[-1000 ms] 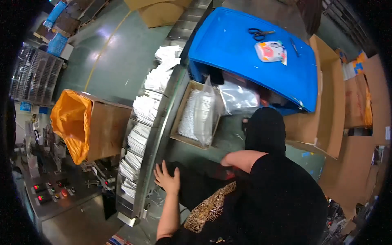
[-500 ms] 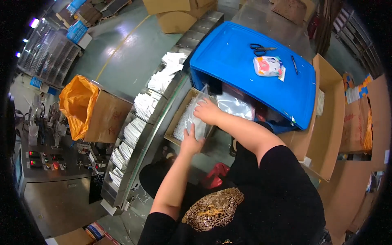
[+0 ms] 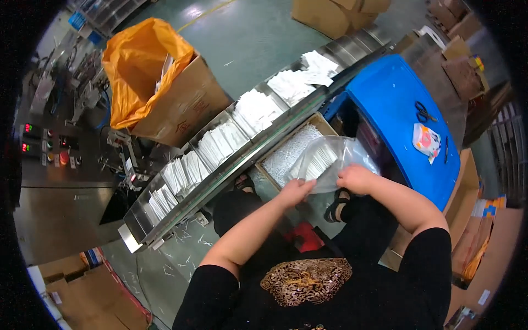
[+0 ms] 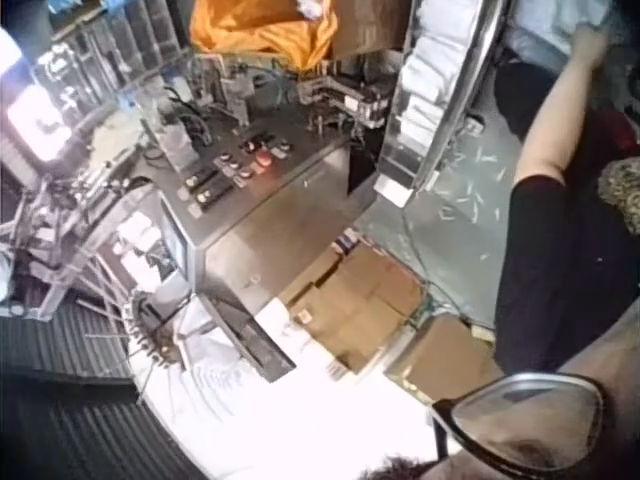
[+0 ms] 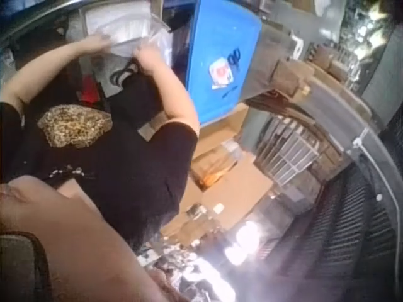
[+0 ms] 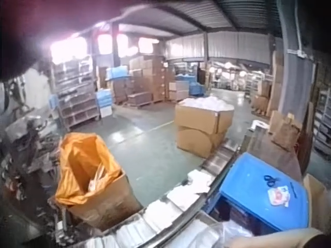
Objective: Packing small items into plastic bags, sealing them, and placing them into cardboard boxes for shipping.
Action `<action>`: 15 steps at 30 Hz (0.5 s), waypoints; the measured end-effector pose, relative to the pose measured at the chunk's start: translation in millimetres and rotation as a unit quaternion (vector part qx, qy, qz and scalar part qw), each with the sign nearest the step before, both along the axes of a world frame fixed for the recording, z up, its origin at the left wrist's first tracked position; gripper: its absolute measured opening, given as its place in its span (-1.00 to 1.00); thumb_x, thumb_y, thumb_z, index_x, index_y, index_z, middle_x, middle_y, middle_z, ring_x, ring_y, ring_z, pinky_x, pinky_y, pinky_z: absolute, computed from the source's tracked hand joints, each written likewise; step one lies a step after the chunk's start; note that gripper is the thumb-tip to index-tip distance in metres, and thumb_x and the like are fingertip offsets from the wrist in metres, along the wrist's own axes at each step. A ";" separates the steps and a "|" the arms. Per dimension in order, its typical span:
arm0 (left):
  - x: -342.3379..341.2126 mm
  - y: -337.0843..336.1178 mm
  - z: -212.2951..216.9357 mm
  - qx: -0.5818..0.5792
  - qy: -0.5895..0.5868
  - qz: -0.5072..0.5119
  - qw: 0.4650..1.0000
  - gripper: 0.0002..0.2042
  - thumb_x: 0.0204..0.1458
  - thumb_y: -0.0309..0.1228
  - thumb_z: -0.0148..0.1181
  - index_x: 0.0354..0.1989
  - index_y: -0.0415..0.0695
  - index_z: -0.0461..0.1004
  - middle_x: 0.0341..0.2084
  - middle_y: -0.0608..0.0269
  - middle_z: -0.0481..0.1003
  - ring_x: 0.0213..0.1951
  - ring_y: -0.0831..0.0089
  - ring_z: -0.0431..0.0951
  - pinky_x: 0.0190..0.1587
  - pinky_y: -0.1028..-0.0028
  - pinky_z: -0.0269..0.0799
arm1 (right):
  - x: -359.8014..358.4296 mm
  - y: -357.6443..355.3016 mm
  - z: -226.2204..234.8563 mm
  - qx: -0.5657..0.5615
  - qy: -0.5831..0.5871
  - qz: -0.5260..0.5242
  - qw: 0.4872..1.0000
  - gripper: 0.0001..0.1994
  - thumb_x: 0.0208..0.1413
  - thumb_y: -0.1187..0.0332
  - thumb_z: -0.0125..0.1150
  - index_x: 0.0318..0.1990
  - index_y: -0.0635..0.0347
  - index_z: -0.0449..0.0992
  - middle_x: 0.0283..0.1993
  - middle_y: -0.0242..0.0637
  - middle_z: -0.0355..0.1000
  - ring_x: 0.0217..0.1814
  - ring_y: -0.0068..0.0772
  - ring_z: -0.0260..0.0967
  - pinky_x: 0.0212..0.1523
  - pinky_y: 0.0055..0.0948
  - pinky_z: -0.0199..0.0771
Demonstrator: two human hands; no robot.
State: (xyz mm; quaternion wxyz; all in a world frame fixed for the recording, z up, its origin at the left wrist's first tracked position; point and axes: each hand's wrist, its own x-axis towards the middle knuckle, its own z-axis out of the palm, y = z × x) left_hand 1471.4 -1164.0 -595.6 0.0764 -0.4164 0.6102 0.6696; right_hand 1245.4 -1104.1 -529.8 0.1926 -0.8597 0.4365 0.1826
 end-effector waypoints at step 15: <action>-1.7 27.8 -1.1 -0.713 -0.142 -0.118 0.677 -0.43 0.12 -0.20 -0.30 0.26 -0.09 -0.28 0.25 0.13 -0.19 0.23 0.14 -0.07 0.23 0.44 -0.16 | 372.1 -189.1 -47.6 0.173 -0.399 -0.445 0.783 0.00 -0.28 -0.09 0.25 0.21 0.37 -0.12 0.22 0.21 -0.10 0.30 0.00 -0.13 0.21 -0.30 -0.04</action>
